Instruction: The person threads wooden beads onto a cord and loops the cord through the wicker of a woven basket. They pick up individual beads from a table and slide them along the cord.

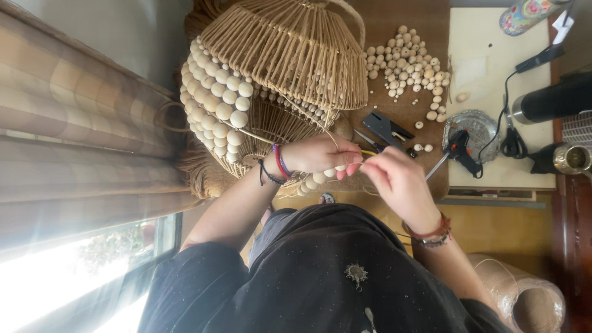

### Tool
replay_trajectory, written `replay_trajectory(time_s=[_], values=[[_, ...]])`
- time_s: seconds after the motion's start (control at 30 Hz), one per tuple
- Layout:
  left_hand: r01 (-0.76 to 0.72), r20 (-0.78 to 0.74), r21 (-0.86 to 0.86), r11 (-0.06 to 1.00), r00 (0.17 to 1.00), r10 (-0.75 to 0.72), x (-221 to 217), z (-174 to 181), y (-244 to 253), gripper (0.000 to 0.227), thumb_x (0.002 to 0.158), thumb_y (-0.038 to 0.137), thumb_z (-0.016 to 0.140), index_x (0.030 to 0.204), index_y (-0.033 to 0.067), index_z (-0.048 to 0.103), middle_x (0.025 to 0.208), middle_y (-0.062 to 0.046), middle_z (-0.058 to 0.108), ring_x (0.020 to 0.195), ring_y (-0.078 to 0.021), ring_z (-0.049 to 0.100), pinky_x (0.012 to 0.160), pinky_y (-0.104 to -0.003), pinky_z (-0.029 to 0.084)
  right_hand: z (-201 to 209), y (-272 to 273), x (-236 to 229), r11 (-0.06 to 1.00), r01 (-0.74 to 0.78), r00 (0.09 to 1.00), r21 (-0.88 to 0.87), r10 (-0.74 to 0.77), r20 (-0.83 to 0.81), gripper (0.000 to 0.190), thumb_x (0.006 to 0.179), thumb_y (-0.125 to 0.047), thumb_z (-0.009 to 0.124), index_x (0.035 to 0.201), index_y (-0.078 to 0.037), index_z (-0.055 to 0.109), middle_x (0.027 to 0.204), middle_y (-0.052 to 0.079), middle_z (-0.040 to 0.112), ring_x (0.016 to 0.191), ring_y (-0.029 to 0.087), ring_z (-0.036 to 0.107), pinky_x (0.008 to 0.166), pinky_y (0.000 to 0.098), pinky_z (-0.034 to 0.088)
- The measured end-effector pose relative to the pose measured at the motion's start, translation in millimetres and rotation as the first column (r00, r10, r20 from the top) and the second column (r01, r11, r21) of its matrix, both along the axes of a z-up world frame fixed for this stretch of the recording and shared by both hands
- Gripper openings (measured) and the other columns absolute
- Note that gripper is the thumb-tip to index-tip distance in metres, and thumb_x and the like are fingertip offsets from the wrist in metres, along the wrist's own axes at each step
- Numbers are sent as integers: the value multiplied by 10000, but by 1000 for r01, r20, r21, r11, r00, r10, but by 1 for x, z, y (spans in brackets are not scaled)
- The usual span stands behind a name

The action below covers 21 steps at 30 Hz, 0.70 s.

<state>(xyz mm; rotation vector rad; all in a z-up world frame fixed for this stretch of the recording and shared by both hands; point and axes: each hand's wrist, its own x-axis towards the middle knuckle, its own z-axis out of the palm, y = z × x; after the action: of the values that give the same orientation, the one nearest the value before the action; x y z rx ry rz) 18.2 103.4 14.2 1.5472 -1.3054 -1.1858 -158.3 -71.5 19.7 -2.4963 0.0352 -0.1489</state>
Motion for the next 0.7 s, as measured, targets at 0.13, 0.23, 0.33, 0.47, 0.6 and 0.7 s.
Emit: replay_trajectory(time_s=[0.13, 0.23, 0.33, 0.47, 0.6, 0.7], values=[[-45, -24, 47, 998, 999, 46, -2, 10, 6, 359, 1038, 370, 421, 814, 170, 617, 681, 29, 647, 585, -79, 588, 587, -226, 512, -4, -50, -26, 986, 164, 972, 25, -166, 166, 125, 1064, -84, 688, 975, -28, 756, 867, 70, 720, 751, 166, 628, 708, 297, 478], [-62, -30, 84, 994, 997, 65, 3, 13, 6, 361, 1040, 360, 410, 807, 177, 616, 692, 43, 649, 599, -74, 588, 599, -223, 509, 4, -64, -31, 978, 202, 966, -42, -192, 173, 144, 1105, -50, 656, 1056, 54, 742, 878, 133, 682, 746, 184, 601, 678, 296, 484], [-29, -8, 58, 998, 1000, 30, 3, 8, 4, 347, 1039, 340, 394, 832, 187, 627, 729, 36, 684, 649, -75, 631, 677, -233, 531, 7, -17, -8, 998, 65, 992, -20, -62, 108, 151, 1037, -101, 655, 1103, 17, 722, 962, 127, 689, 795, 208, 638, 737, 328, 511], [-34, -35, 27, 999, 999, 35, -5, 3, 1, 352, 1040, 361, 410, 831, 170, 619, 724, 35, 677, 617, -67, 630, 637, -219, 536, -12, -10, -2, 994, 88, 996, 63, -89, 12, 166, 1024, -197, 644, 1052, -84, 762, 958, 48, 765, 766, 168, 681, 755, 318, 519], [-53, -25, 64, 997, 998, 55, -1, 9, 4, 370, 1037, 369, 414, 800, 178, 626, 662, 47, 656, 611, -63, 616, 696, -222, 526, 5, -71, -36, 953, 294, 945, -72, -278, 172, 167, 1150, -43, 660, 1042, -11, 783, 915, 81, 723, 789, 172, 601, 767, 311, 465], [-53, 7, 31, 998, 999, 53, -1, 2, 0, 343, 1027, 367, 410, 810, 208, 623, 724, 87, 687, 657, -44, 647, 732, -227, 549, 7, -37, -21, 987, 148, 983, -62, -140, 121, 202, 1074, -51, 654, 1250, 13, 730, 972, 139, 642, 766, 205, 547, 741, 336, 458]])
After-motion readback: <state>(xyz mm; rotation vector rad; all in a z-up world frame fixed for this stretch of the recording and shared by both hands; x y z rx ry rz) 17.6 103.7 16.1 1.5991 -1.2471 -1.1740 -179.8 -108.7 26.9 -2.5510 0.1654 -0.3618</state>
